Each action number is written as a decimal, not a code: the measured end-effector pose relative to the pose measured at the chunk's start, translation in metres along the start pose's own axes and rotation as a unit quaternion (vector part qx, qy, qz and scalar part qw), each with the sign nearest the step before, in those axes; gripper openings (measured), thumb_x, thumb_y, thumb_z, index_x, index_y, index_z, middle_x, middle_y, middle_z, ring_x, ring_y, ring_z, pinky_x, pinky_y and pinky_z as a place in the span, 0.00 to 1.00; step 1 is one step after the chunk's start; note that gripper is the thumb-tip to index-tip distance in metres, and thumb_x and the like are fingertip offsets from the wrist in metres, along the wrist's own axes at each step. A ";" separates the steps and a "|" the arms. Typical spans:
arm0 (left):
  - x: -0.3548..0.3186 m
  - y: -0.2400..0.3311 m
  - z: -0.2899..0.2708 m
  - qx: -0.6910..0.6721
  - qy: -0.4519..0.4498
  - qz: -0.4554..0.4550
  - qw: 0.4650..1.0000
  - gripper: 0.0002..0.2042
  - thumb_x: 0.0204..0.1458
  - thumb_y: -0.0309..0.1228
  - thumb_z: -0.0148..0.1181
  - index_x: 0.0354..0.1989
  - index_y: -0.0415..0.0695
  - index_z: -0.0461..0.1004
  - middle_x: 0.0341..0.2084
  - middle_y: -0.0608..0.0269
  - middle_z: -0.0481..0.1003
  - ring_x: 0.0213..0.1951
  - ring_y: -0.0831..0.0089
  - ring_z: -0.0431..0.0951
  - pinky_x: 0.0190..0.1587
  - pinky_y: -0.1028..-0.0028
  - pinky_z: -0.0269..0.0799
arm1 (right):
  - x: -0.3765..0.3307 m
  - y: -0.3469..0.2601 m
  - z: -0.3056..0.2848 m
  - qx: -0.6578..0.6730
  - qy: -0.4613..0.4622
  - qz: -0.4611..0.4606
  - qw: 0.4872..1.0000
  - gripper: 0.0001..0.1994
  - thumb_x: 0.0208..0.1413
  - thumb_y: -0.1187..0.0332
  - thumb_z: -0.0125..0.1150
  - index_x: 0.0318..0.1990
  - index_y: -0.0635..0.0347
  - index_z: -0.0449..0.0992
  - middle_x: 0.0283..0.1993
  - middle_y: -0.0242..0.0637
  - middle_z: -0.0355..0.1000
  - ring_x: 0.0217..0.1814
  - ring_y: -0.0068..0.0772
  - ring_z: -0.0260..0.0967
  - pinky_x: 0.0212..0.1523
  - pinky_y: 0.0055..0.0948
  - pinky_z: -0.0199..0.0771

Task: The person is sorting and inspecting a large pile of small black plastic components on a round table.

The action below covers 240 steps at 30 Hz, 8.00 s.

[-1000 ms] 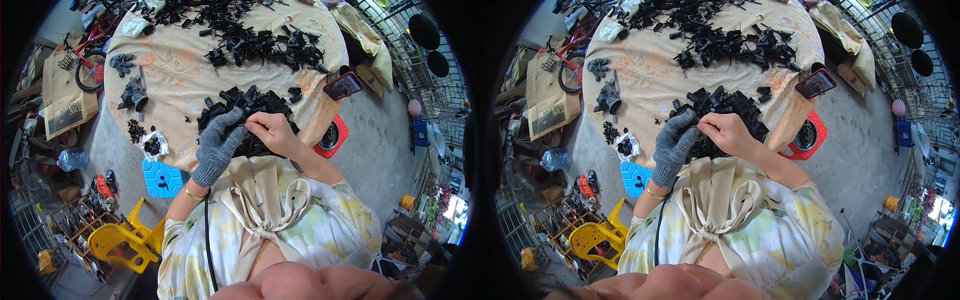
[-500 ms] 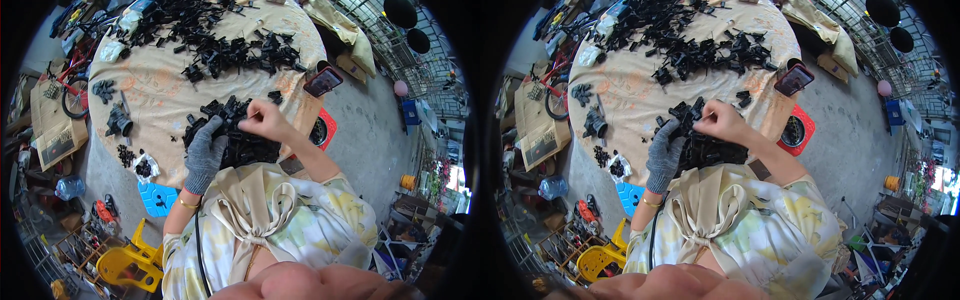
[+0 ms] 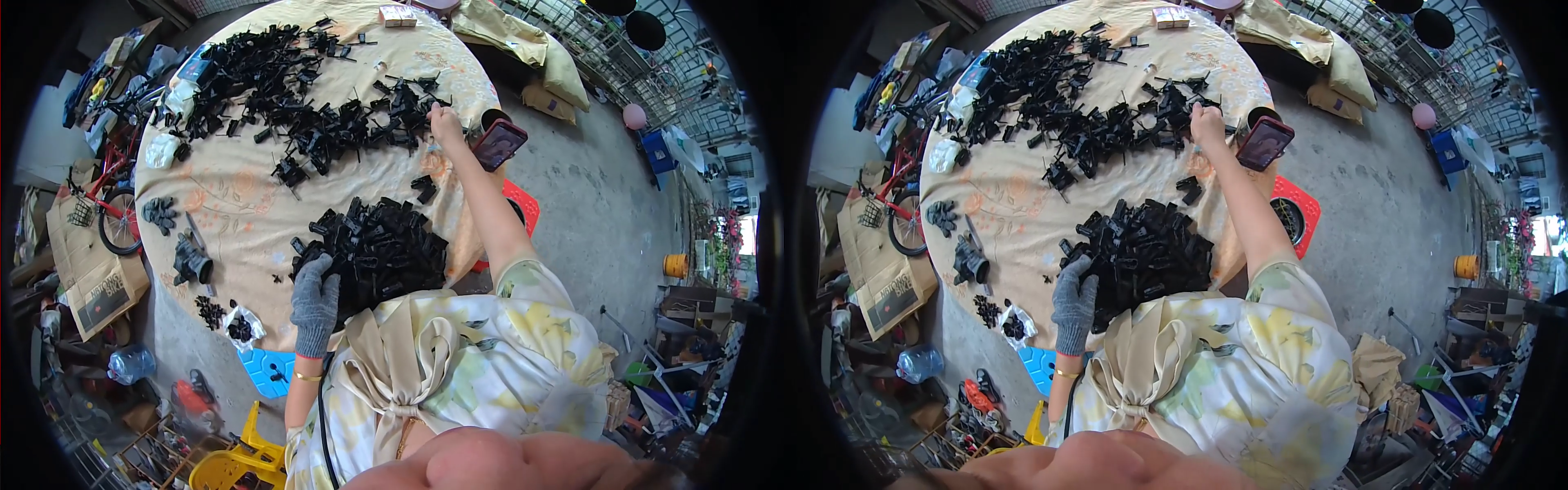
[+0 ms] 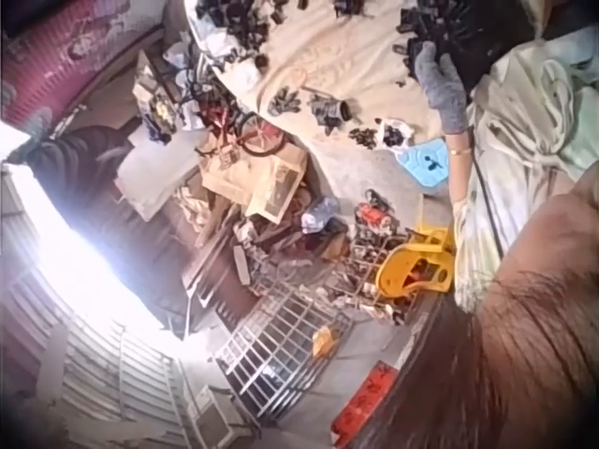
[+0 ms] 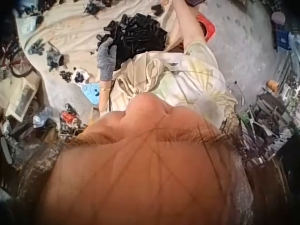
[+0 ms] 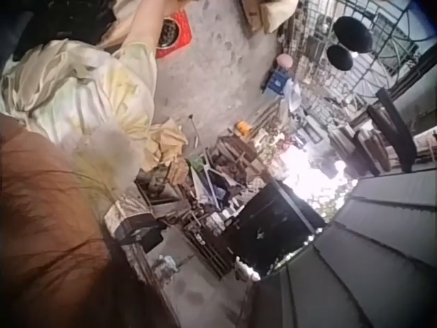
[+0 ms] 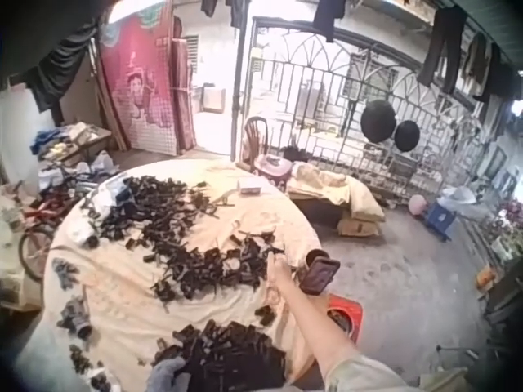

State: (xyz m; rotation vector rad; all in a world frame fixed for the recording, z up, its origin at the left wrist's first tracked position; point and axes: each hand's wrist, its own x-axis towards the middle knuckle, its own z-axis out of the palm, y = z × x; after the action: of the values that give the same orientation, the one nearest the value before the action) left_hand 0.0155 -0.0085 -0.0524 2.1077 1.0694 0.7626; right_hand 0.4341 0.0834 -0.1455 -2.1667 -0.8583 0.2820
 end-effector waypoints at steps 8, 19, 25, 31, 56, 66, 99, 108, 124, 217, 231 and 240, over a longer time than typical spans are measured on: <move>-0.009 -0.005 0.002 -0.017 -0.013 -0.041 0.999 0.14 0.44 0.21 0.58 0.42 0.38 0.70 0.40 0.53 0.73 0.45 0.63 0.72 0.49 0.71 0.66 | 0.034 0.023 0.035 -0.095 0.037 0.127 0.987 0.26 0.57 0.49 0.30 0.58 0.51 0.60 0.61 0.54 0.53 0.64 0.55 0.44 0.62 0.47 0.43; 0.003 0.007 0.008 0.002 -0.026 -0.027 0.999 0.13 0.41 0.20 0.58 0.38 0.39 0.71 0.38 0.53 0.73 0.43 0.59 0.72 0.47 0.67 0.66 | -0.032 -0.063 0.076 0.097 -0.149 -0.059 0.982 0.20 0.58 0.53 0.37 0.43 0.55 0.72 0.41 0.51 0.70 0.47 0.51 0.65 0.50 0.40 0.63; 0.004 0.005 0.001 0.009 -0.052 0.004 0.999 0.15 0.41 0.20 0.59 0.41 0.38 0.70 0.39 0.53 0.73 0.43 0.62 0.73 0.47 0.70 0.67 | -0.080 -0.122 0.039 0.081 -0.286 -0.147 0.943 0.24 0.58 0.49 0.37 0.43 0.59 0.73 0.45 0.48 0.70 0.51 0.50 0.64 0.50 0.37 0.64; -0.002 0.005 -0.004 -0.032 -0.051 -0.031 0.998 0.15 0.41 0.18 0.59 0.41 0.38 0.70 0.40 0.53 0.72 0.43 0.62 0.73 0.47 0.70 0.67 | 0.026 -0.099 0.002 0.269 -0.265 0.064 0.924 0.25 0.58 0.49 0.39 0.31 0.61 0.76 0.30 0.50 0.73 0.17 0.29 0.69 0.28 0.26 0.71; 0.032 -0.092 -0.013 -0.108 0.020 -0.163 0.980 0.18 0.52 0.24 0.51 0.52 0.32 0.62 0.44 0.56 0.69 0.44 0.74 0.69 0.47 0.76 0.66 | -0.074 -0.095 0.067 -0.108 -0.326 -0.228 0.911 0.17 0.58 0.56 0.39 0.43 0.57 0.70 0.36 0.53 0.68 0.45 0.55 0.65 0.44 0.46 0.67; 0.062 -0.111 -0.007 0.110 -0.062 -0.194 0.973 0.22 0.43 0.35 0.60 0.49 0.47 0.68 0.45 0.53 0.70 0.47 0.58 0.70 0.48 0.66 0.66 | -0.120 -0.151 -0.064 0.123 -0.351 -0.109 0.922 0.13 0.50 0.62 0.58 0.38 0.62 0.72 0.18 0.30 0.67 0.21 0.19 0.66 0.23 0.23 0.64; 0.012 0.060 -0.003 -0.420 -0.051 -0.105 0.900 0.20 0.50 0.22 0.52 0.53 0.35 0.60 0.44 0.60 0.68 0.44 0.76 0.68 0.48 0.79 0.64 | -0.267 -0.155 -0.093 0.316 -0.321 -0.140 0.882 0.05 0.46 0.73 0.62 0.28 0.64 0.73 0.21 0.26 0.67 0.22 0.11 0.59 0.22 0.15 0.59; 0.002 0.057 0.001 -0.517 -0.114 -0.168 0.832 0.31 0.43 0.24 0.63 0.57 0.39 0.56 0.46 0.60 0.65 0.47 0.72 0.68 0.49 0.73 0.68 | -0.263 -0.153 -0.090 0.334 -0.419 -0.070 0.841 0.06 0.47 0.72 0.61 0.28 0.64 0.71 0.21 0.23 0.65 0.23 0.09 0.57 0.23 0.15 0.59; 0.010 0.061 -0.006 -0.582 -0.090 -0.186 0.787 0.23 0.42 0.18 0.61 0.48 0.42 0.62 0.41 0.59 0.70 0.44 0.72 0.71 0.46 0.74 0.70 | -0.262 -0.146 -0.105 0.345 -0.408 -0.057 0.843 0.08 0.55 0.69 0.53 0.41 0.61 0.68 0.25 0.26 0.65 0.26 0.10 0.58 0.24 0.13 0.59; 0.012 0.032 0.012 -0.033 -0.030 0.016 0.999 0.21 0.40 0.24 0.63 0.47 0.40 0.68 0.43 0.53 0.72 0.45 0.63 0.72 0.49 0.70 0.66 | -0.165 -0.102 -0.041 -0.106 -0.365 -0.209 0.901 0.15 0.41 0.57 0.60 0.28 0.62 0.76 0.26 0.40 0.73 0.27 0.38 0.71 0.31 0.33 0.69; 0.016 0.015 -0.002 -0.441 0.024 -0.157 0.883 0.26 0.49 0.26 0.58 0.57 0.38 0.56 0.52 0.53 0.63 0.53 0.70 0.65 0.54 0.73 0.62 | -0.162 -0.089 -0.024 -0.045 -0.270 -0.239 0.931 0.09 0.39 0.66 0.57 0.29 0.59 0.78 0.25 0.40 0.74 0.27 0.33 0.72 0.30 0.30 0.70; 0.041 0.051 -0.011 -0.632 -0.162 -0.184 0.736 0.33 0.41 0.26 0.63 0.57 0.39 0.55 0.48 0.52 0.66 0.51 0.65 0.67 0.53 0.72 0.64 | -0.239 -0.145 -0.085 0.158 -0.404 -0.283 0.855 0.07 0.40 0.72 0.58 0.30 0.61 0.74 0.23 0.41 0.70 0.25 0.39 0.70 0.25 0.30 0.68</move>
State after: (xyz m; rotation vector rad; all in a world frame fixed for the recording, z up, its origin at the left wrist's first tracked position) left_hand 0.0520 0.0062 0.0011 0.7523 0.4425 0.5894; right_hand 0.2231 -0.0551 0.0012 -1.3566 -1.7220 0.9861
